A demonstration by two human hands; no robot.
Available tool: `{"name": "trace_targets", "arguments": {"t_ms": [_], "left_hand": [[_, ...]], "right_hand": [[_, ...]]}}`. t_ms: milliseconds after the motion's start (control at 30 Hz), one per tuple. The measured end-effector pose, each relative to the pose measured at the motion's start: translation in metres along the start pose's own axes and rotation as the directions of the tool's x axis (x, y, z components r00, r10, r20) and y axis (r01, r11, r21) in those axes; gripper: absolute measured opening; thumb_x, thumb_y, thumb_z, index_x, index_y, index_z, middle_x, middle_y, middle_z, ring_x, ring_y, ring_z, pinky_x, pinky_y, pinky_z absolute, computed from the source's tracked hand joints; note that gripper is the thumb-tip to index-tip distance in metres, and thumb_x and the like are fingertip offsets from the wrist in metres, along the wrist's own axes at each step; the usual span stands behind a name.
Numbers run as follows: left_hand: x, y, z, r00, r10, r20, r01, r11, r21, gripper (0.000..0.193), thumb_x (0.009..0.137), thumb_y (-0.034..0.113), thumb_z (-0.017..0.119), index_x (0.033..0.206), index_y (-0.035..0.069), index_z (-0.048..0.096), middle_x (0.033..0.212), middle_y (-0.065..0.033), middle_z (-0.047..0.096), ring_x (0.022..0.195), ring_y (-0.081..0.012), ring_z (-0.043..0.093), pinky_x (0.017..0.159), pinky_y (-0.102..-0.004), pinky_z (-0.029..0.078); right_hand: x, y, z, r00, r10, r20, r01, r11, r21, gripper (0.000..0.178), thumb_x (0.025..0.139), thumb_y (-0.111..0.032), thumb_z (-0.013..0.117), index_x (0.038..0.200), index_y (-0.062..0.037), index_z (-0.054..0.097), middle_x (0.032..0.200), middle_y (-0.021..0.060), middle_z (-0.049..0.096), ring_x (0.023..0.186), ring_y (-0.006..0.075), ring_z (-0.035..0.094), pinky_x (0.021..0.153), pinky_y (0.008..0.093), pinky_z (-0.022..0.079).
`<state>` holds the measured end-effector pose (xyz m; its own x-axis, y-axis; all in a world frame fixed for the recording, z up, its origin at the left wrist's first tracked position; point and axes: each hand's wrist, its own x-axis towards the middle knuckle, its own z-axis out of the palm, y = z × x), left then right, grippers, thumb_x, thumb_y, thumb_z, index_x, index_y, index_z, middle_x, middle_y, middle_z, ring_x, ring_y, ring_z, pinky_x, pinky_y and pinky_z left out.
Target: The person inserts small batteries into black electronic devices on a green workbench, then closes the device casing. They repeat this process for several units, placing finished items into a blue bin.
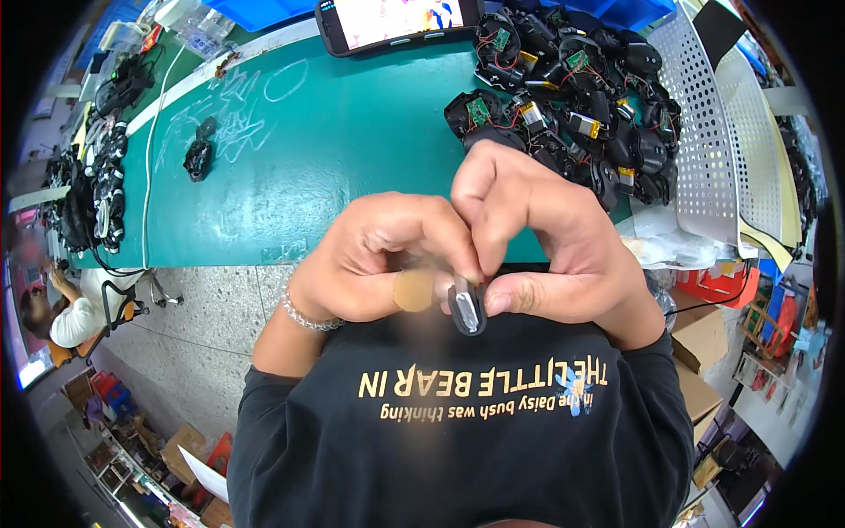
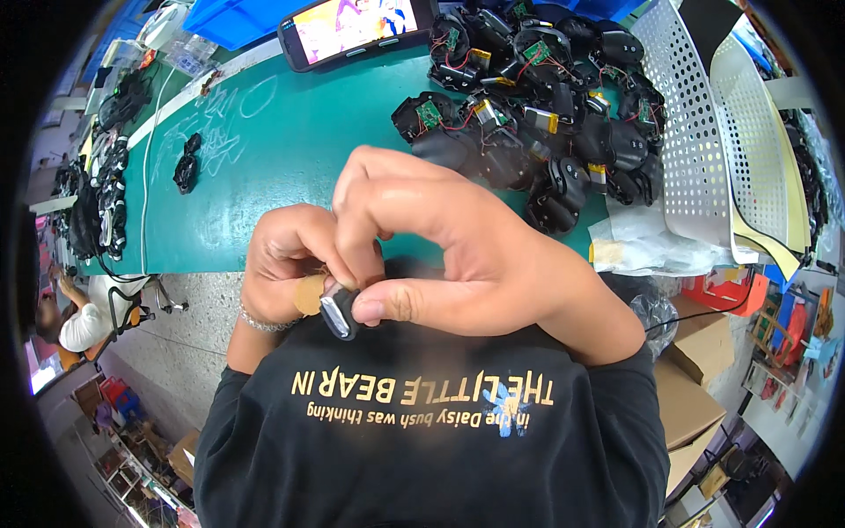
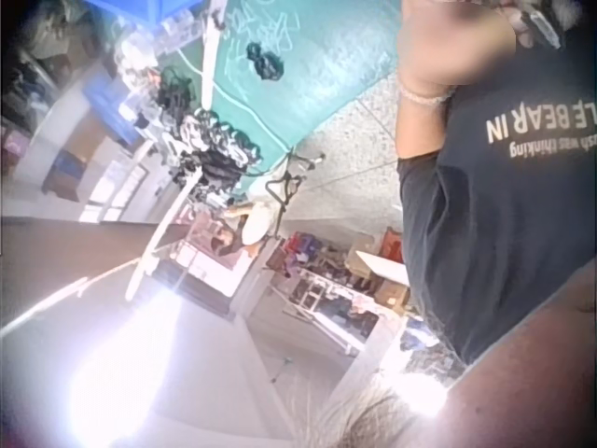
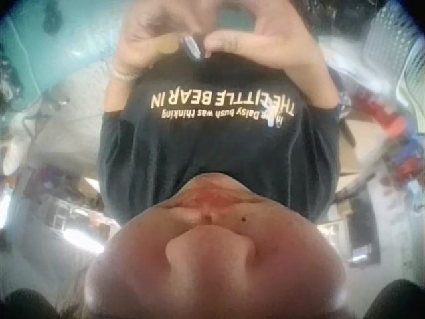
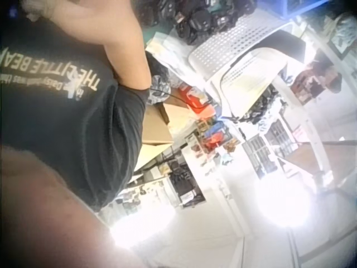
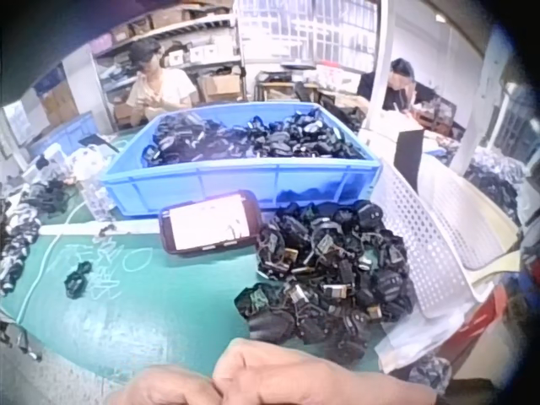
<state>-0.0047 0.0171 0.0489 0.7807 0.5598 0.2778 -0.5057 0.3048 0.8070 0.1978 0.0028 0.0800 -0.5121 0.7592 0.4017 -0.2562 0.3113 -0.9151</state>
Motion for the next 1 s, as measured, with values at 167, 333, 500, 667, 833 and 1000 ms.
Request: {"name": "trace_targets", "arguments": {"t_ms": [167,333,500,667,833,1000], "left_hand": [[0.004,0.004,0.015,0.951,0.095,-0.295,-0.002,0.954,0.3,0.017,0.082,-0.002,0.06,0.099,-0.002,0.058,0.095,-0.0111,0.063,0.083,-0.0139,0.061,0.07,-0.0254,0.049],[0.011,-0.001,0.01,0.93,0.334,-0.154,-0.056,0.542,0.838,0.021,0.078,-0.002,0.062,0.099,-0.001,0.057,0.093,-0.0148,0.063,0.083,-0.0218,0.063,0.068,-0.0282,0.048],[0.012,-0.009,-0.003,0.883,0.397,-0.25,-0.097,0.676,0.73,0.025,0.085,0.01,0.06,0.106,0.0,0.051,0.11,-0.0113,0.056,0.095,-0.0158,0.053,0.084,-0.0288,0.042],[0.004,-0.03,-0.02,0.794,0.162,-0.586,0.161,0.873,0.46,0.032,0.091,0.019,0.054,0.118,0.002,0.049,0.117,-0.0089,0.052,0.102,-0.0149,0.05,0.09,-0.0286,0.039],[0.024,-0.025,-0.046,0.964,-0.027,-0.264,0.125,0.924,0.362,0.039,0.091,0.018,0.054,0.128,0.004,0.048,0.122,-0.0084,0.053,0.111,-0.0177,0.05,0.097,-0.0309,0.037],[0.023,-0.029,-0.053,0.959,-0.204,0.194,0.195,0.979,0.067,0.062,0.083,0.036,0.066,0.129,-0.001,0.046,0.119,-0.0125,0.056,0.108,-0.0158,0.054,0.088,-0.0282,0.045]], "right_hand": [[0.001,-0.002,-0.01,0.979,-0.201,0.042,0.194,0.837,-0.511,0.02,0.075,-0.019,0.071,0.079,-0.0045,0.057,0.072,0.0083,0.051,0.064,0.0261,0.049,0.057,0.033,0.039],[0.004,0.002,-0.001,0.988,-0.122,-0.099,0.009,0.677,-0.736,0.029,0.071,-0.027,0.073,0.076,-0.0053,0.055,0.069,0.0077,0.055,0.062,0.0282,0.055,0.053,0.0368,0.041],[0.013,0.002,-0.016,0.976,-0.218,-0.015,0.12,0.59,-0.798,0.024,0.073,-0.025,0.072,0.076,-0.0061,0.058,0.069,0.0078,0.057,0.062,0.0293,0.056,0.053,0.0355,0.042],[0.015,-0.007,-0.028,1.0,-0.006,0.014,0.014,0.726,-0.688,0.023,0.08,-0.022,0.069,0.084,-0.0008,0.063,0.07,0.0043,0.057,0.059,0.0177,0.05,0.052,0.0281,0.037],[0.022,-0.012,-0.035,0.968,0.002,0.25,0.095,0.923,-0.374,0.023,0.082,-0.016,0.063,0.093,0.004,0.065,0.082,0.0125,0.062,0.075,0.0209,0.057,0.068,0.0322,0.044],[0.021,-0.024,-0.04,0.978,0.096,0.185,-0.011,0.91,-0.413,0.025,0.087,-0.017,0.057,0.098,0.0054,0.062,0.089,0.011,0.06,0.08,0.0189,0.055,0.074,0.0309,0.043]]}}
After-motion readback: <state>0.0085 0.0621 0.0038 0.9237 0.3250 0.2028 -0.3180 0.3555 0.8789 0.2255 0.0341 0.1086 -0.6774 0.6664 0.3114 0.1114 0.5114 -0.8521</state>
